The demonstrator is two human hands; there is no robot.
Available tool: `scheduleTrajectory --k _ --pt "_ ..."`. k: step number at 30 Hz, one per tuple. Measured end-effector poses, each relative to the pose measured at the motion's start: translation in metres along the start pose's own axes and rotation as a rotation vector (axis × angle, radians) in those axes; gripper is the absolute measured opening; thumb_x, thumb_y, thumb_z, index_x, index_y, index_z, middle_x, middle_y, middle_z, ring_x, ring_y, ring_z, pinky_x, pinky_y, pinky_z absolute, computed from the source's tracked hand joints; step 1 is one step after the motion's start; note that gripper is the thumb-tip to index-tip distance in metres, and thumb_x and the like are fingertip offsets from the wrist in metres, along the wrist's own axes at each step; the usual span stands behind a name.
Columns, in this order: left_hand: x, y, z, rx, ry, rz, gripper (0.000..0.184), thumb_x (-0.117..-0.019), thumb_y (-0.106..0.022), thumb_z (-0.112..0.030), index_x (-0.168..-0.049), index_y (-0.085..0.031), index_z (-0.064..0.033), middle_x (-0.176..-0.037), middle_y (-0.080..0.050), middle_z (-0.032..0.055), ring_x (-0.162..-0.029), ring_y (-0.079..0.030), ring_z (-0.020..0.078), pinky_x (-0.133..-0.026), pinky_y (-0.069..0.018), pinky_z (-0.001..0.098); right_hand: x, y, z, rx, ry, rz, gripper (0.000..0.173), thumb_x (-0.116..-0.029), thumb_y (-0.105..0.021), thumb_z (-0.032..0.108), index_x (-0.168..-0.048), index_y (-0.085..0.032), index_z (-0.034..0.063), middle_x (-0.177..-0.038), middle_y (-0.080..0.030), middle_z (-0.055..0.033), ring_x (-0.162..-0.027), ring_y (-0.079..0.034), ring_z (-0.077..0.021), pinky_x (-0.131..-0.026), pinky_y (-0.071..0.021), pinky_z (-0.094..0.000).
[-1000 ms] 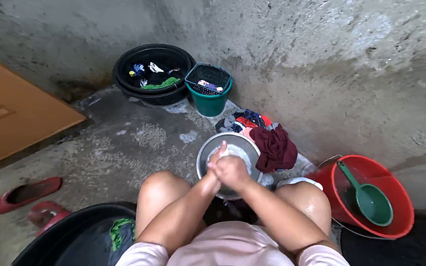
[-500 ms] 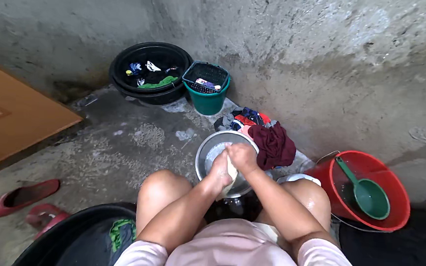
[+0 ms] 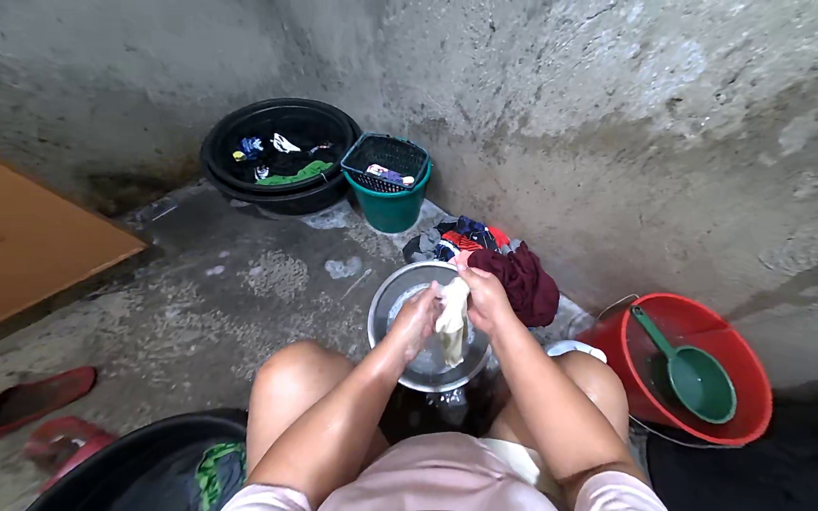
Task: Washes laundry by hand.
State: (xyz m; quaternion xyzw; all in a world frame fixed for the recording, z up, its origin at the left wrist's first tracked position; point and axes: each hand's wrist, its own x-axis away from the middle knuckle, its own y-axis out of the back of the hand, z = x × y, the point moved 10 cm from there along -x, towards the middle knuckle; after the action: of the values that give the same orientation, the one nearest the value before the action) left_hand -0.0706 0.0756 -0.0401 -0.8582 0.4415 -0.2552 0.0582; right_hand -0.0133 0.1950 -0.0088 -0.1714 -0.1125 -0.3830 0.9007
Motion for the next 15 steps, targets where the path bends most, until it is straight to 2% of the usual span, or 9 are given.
scheduleTrajectory --k 2,3,5,7,9,11,12,13,15 --pt "0.001 -0.011 0.0 -0.262 -0.041 0.164 0.038 -0.1059 -0.052 -0.034 -0.119 -0.066 -0.0013 -0.1 -0.068 0.0067 -0.089 -0.064 0.0129 -0.082 -0.0545 0.0332 -0.002 0.01 0.012 -0.081 0.039 -0.014 0.035 -0.1078 -0.053 0.028 -0.119 -0.065 -0.0039 -0.101 -0.071 -0.0161 -0.091 -0.069 -0.0224 -0.084 -0.0591 -0.041" --pt "0.003 -0.016 -0.001 -0.339 -0.071 0.189 0.03 -0.1014 -0.061 -0.03 -0.111 -0.069 -0.0033 -0.098 -0.069 0.005 -0.09 -0.064 0.0115 -0.085 -0.0536 0.0331 -0.003 0.016 0.018 -0.089 0.058 -0.027 0.035 -0.1082 -0.053 0.027 -0.118 -0.064 -0.0042 -0.099 -0.071 -0.0157 -0.089 -0.069 -0.0221 -0.083 -0.0592 -0.0406" --pt "0.005 -0.016 -0.011 -0.315 -0.158 0.118 0.022 -0.0978 -0.069 -0.022 -0.107 -0.071 -0.0026 -0.101 -0.071 0.0056 -0.096 -0.067 0.0108 -0.091 -0.0553 0.0325 -0.003 0.02 0.026 -0.04 0.08 0.025 0.028 -0.1076 -0.053 0.021 -0.117 -0.063 -0.0032 -0.095 -0.069 -0.0133 -0.085 -0.068 -0.0199 -0.08 -0.0591 -0.0392" --pt "0.008 -0.005 -0.026 -0.183 -0.252 0.011 0.021 -0.0971 -0.069 -0.015 -0.111 -0.071 0.0009 -0.105 -0.072 0.0088 -0.099 -0.069 0.0136 -0.094 -0.0574 0.0335 0.004 0.008 0.026 0.178 0.069 0.243 0.02 -0.1011 -0.057 0.01 -0.118 -0.059 -0.0012 -0.096 -0.07 -0.0119 -0.087 -0.068 -0.0174 -0.083 -0.0585 -0.0378" --pt "0.011 0.01 -0.039 -0.056 -0.309 -0.084 0.016 -0.0962 -0.069 -0.011 -0.106 -0.07 0.0017 -0.098 -0.073 0.0088 -0.092 -0.07 0.0144 -0.087 -0.0588 0.0336 0.013 -0.003 0.021 0.515 0.029 0.49 0.036 -0.0929 -0.069 0.007 -0.125 -0.055 -0.0017 -0.102 -0.071 -0.0103 -0.092 -0.069 -0.0133 -0.088 -0.058 -0.0352" --pt "0.012 0.02 -0.045 0.05 -0.322 -0.15 0.011 -0.0983 -0.066 -0.01 -0.097 -0.068 0.0005 -0.086 -0.071 0.0073 -0.079 -0.068 0.0137 -0.075 -0.0593 0.0327 0.012 0.003 0.026 0.724 0.071 0.519 0.024 -0.0905 -0.076 0.014 -0.106 -0.067 -0.0011 -0.09 -0.067 -0.0056 -0.082 -0.063 -0.0094 -0.081 -0.0546 -0.0329" --pt "0.012 0.021 -0.044 0.083 -0.3 -0.171 0.015 -0.101 -0.062 -0.014 -0.094 -0.065 -0.0004 -0.083 -0.069 0.007 -0.076 -0.068 0.0139 -0.072 -0.0594 0.0334 0.009 0.009 0.034 0.693 0.139 0.497 0.018 -0.088 -0.078 0.015 -0.094 -0.069 0.001 -0.085 -0.065 -0.0022 -0.079 -0.06 -0.0072 -0.077 -0.0527 -0.0309" --pt "0.011 0.02 -0.038 0.104 -0.248 -0.185 0.022 -0.1046 -0.057 -0.02 -0.098 -0.063 0.0002 -0.085 -0.069 0.0091 -0.078 -0.068 0.0164 -0.073 -0.06 0.0361 0.007 0.014 0.044 0.571 0.226 0.48 0.016 -0.0842 -0.079 0.015 -0.083 -0.068 0.0036 -0.086 -0.066 0.0005 -0.082 -0.06 -0.0061 -0.078 -0.0531 -0.0298" --pt "0.011 0.011 -0.016 0.169 -0.061 -0.181 0.046 -0.1091 -0.046 -0.04 -0.124 -0.059 0.0019 -0.106 -0.07 0.0172 -0.096 -0.071 0.0246 -0.084 -0.0611 0.0442 0.008 0.008 0.052 0.236 0.392 0.447 0.018 -0.0797 -0.076 0.015 -0.068 -0.063 0.0132 -0.1 -0.068 0.0024 -0.101 -0.062 -0.0101 -0.085 -0.0541 -0.0329"
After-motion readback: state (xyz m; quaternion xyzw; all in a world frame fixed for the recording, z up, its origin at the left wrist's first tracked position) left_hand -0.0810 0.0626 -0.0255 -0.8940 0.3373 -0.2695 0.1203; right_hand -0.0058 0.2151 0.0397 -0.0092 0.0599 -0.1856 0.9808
